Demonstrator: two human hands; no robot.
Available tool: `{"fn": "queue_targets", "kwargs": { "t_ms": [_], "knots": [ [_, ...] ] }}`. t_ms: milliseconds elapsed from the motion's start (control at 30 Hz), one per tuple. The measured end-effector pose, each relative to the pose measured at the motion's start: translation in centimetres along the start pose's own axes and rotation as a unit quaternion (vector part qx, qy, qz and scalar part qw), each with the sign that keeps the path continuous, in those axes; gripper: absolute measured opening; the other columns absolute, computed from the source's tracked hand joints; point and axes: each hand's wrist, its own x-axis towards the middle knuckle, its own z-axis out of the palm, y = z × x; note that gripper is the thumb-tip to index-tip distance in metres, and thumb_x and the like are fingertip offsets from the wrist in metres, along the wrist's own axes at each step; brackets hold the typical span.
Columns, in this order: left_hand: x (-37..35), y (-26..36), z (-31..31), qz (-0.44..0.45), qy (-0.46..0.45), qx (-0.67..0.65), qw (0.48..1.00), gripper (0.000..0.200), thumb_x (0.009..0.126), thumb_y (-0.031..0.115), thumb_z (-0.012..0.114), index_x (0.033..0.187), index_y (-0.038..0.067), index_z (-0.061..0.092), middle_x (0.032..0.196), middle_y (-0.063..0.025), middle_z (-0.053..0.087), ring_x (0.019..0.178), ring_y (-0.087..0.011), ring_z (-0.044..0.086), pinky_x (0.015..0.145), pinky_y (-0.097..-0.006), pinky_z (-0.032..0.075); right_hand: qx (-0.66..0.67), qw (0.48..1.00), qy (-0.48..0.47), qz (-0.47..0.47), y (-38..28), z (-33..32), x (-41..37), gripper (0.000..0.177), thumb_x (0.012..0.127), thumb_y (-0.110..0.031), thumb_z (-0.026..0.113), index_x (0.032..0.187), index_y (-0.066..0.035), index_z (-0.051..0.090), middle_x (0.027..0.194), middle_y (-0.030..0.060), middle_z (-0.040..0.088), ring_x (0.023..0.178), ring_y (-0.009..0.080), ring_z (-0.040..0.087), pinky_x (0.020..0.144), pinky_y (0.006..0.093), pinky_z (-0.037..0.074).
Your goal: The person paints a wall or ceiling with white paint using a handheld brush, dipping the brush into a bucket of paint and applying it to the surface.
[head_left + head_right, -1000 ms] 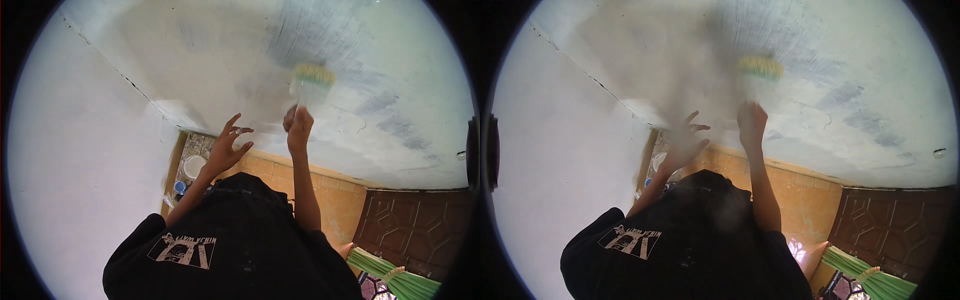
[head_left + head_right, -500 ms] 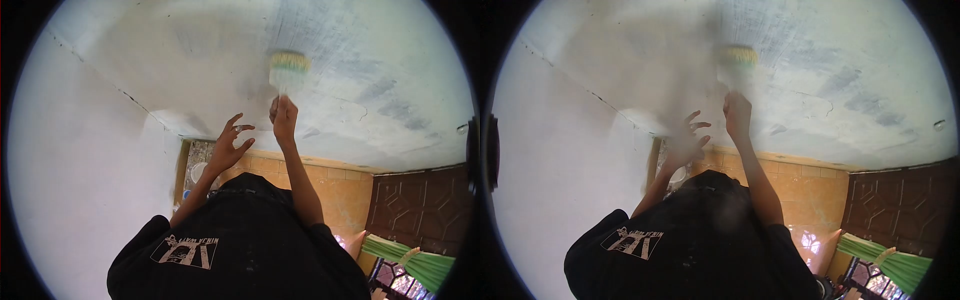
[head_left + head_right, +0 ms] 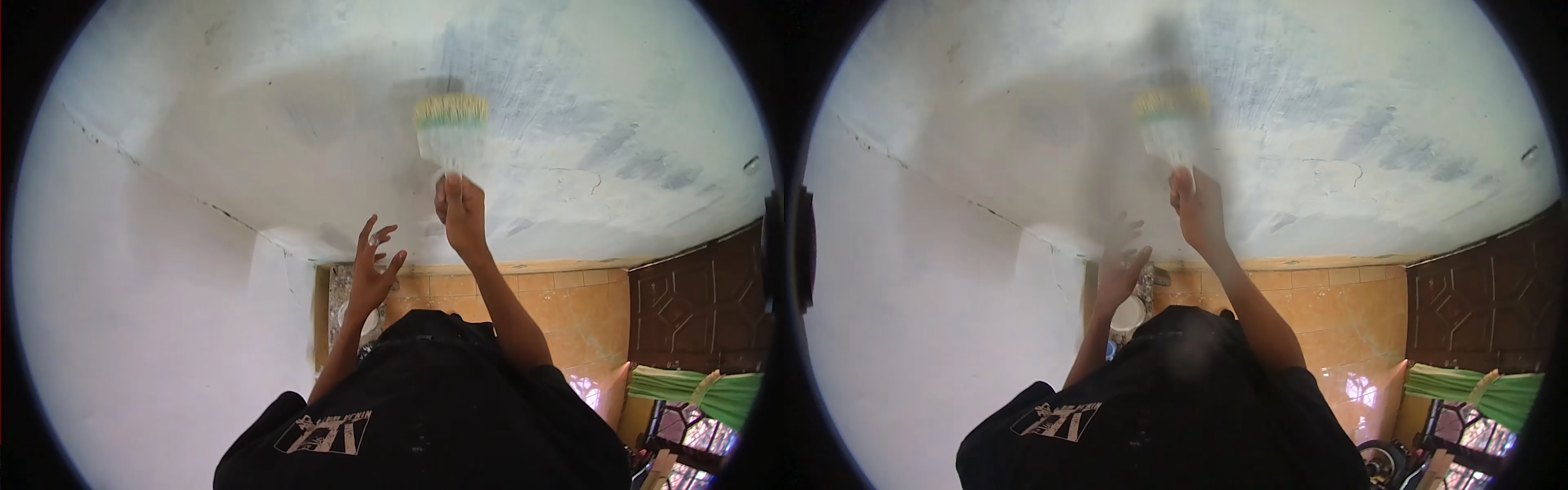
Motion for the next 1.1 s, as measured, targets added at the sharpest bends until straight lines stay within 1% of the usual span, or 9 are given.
{"fn": "queue_targets", "kwargs": {
  "t_ms": [100,200,300,367,467,567,700,800,1100],
  "knots": [
    [-0.1,0.4,-0.2,-0.016,-0.001,-0.010,1.000,0.048,0.087,0.016,0.068,0.131,0.012,0.051,0.149,-0.0088,0.032,0.118,-0.0265,0.052,0.088,-0.0404,0.048,0.004,0.999,0.007,-0.033,-2.5,1.2,2.5,0.048,0.103,-0.041,0.038,0.066,-0.009,0.040,0.052,-0.0066,0.032,0.045,0.0034,0.030,0.041,0.0215,0.022],
    [-0.2,0.1,-0.5,-0.017,-0.004,-0.023,1.000,0.048,0.087,0.016,0.068,0.131,0.011,0.051,0.149,-0.0085,0.033,0.118,-0.0264,0.052,0.088,-0.0402,0.048,-0.112,0.990,0.038,-0.077,3.8,-0.1,1.4,0.049,0.103,-0.042,0.038,0.066,-0.010,0.040,0.052,-0.0065,0.032,0.045,0.0036,0.029,0.041,0.0216,0.022],
    [-0.5,0.3,-0.8,-0.027,-0.009,-0.019,0.999,0.048,0.086,0.016,0.068,0.131,0.010,0.051,0.148,-0.0087,0.033,0.118,-0.0263,0.052,0.088,-0.0400,0.049,-0.071,0.996,0.047,0.038,8.9,-0.5,-2.8,0.051,0.102,-0.044,0.038,0.068,-0.007,0.042,0.054,-0.0038,0.036,0.049,0.0063,0.033,0.046,0.0256,0.028],
    [-0.4,0.1,-0.9,-0.032,-0.018,-0.010,0.999,0.049,0.086,0.016,0.068,0.131,0.010,0.050,0.148,-0.0080,0.034,0.118,-0.0255,0.052,0.089,-0.0403,0.048,-0.017,0.998,0.027,0.055,7.3,-0.1,-3.7,0.052,0.102,-0.045,0.037,0.068,-0.006,0.042,0.054,-0.0038,0.036,0.049,0.0065,0.033,0.046,0.0260,0.028],
    [-0.8,-0.1,-0.8,-0.030,-0.033,-0.038,0.998,0.050,0.087,0.016,0.067,0.133,0.010,0.048,0.147,-0.0066,0.035,0.118,-0.0246,0.052,0.090,-0.0406,0.047,-0.060,0.994,0.032,-0.089,-0.1,1.3,0.0,0.047,0.104,-0.035,0.034,0.065,-0.010,0.041,0.051,-0.0058,0.033,0.043,0.0036,0.028,0.040,0.0221,0.023],
    [-1.0,0.4,-0.5,-0.036,-0.049,-0.034,0.998,0.051,0.087,0.016,0.067,0.134,0.010,0.047,0.146,-0.0056,0.037,0.118,-0.0240,0.052,0.091,-0.0406,0.047,-0.011,0.996,0.023,-0.090,-4.3,2.0,3.2,0.047,0.104,-0.037,0.037,0.066,-0.010,0.039,0.053,-0.0061,0.031,0.045,0.0034,0.027,0.041,0.0220,0.023],
    [-1.4,0.2,0.2,-0.031,-0.066,-0.032,0.997,0.051,0.087,0.016,0.067,0.134,0.010,0.047,0.145,-0.0057,0.038,0.117,-0.0240,0.052,0.090,-0.0403,0.047,-0.062,0.994,0.050,-0.078,3.4,-0.2,2.3,0.042,0.102,-0.034,0.043,0.071,-0.006,0.044,0.056,-0.0028,0.037,0.051,0.0055,0.036,0.047,0.0241,0.031],
    [-1.8,0.1,0.7,-0.027,-0.073,-0.035,0.996,0.050,0.087,0.016,0.067,0.133,0.009,0.048,0.144,-0.0059,0.038,0.116,-0.0240,0.053,0.090,-0.0402,0.047,-0.066,0.996,0.058,0.025,9.6,-1.3,-2.8,0.039,0.103,-0.029,0.042,0.071,-0.006,0.045,0.057,-0.0041,0.037,0.053,0.0053,0.034,0.048,0.0244,0.031],
    [-1.9,-0.2,1.5,-0.032,-0.097,-0.041,0.994,0.045,0.087,0.017,0.068,0.128,0.011,0.053,0.143,-0.0080,0.038,0.113,-0.0245,0.055,0.089,-0.0408,0.048,-0.013,0.993,0.114,-0.034,-1.2,-4.6,1.2,0.051,0.104,-0.041,0.034,0.063,-0.011,0.036,0.051,-0.0054,0.030,0.042,0.0037,0.025,0.038,0.0218,0.020]
  ]
}}
